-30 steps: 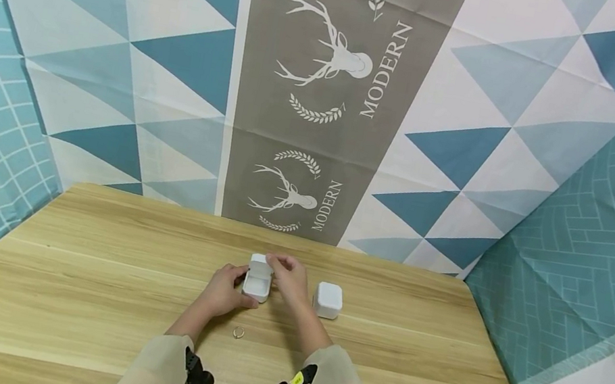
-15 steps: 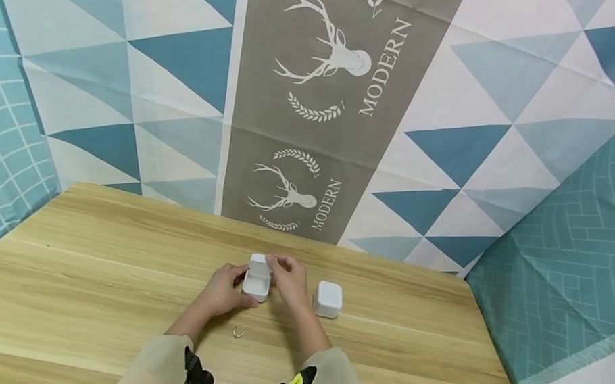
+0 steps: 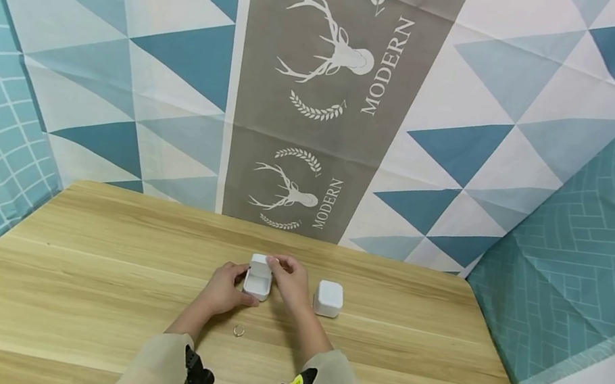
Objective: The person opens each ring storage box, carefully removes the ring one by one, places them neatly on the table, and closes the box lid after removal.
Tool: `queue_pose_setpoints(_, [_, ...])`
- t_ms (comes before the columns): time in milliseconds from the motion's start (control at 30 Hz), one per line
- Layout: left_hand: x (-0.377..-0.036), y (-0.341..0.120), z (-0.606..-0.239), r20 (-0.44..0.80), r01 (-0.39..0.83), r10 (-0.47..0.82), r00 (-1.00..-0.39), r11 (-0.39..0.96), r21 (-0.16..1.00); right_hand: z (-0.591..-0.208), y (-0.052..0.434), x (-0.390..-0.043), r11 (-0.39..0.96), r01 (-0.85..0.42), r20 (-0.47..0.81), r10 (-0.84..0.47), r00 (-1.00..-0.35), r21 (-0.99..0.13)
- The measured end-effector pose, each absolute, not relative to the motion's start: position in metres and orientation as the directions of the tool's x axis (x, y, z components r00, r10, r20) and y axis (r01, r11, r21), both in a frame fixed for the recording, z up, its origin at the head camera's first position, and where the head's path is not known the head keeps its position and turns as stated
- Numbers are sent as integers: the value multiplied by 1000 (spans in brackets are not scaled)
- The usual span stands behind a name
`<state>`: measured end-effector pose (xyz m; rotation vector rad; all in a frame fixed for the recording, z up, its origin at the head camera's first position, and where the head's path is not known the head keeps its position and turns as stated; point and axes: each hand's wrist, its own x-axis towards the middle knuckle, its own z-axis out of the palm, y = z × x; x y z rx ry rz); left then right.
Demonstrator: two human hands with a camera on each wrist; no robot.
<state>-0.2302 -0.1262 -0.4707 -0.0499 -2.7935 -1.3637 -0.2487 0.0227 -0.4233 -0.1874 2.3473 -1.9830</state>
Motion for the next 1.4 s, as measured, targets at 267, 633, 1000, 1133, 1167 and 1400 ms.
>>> queue_pose_setpoints(267, [-233, -126, -471, 33, 31, 8, -999, 610, 792, -452, 24, -268, 161, -57, 36, -130, -991, -985])
queue_pose_setpoints(633, [-230, -125, -471, 24, 26, 11, -1000, 610, 792, -451, 27, -263, 183, -68, 42, -144, -989, -981])
queue_pose_setpoints(1000, [-229, -124, -470, 34, 33, 9, -999, 607, 794, -425, 27, -240, 183, -93, 68, -142, -988, -979])
queue_pose_setpoints(1133, [-229, -125, -469, 32, 31, 9, -999, 607, 794, -428, 27, -241, 165, -96, 73, -140, -987, -982])
queue_pose_setpoints(1167, [-229, -125, -469, 30, 28, 7, -1000, 604, 797, -429, 27, -241, 161, -99, 77, -141, -987, -982])
queue_pose_setpoints(1400, [-230, -126, -470, 36, 38, 15, -999, 613, 789, -437, 27, -245, 157, -124, 99, -162, -982, -980])
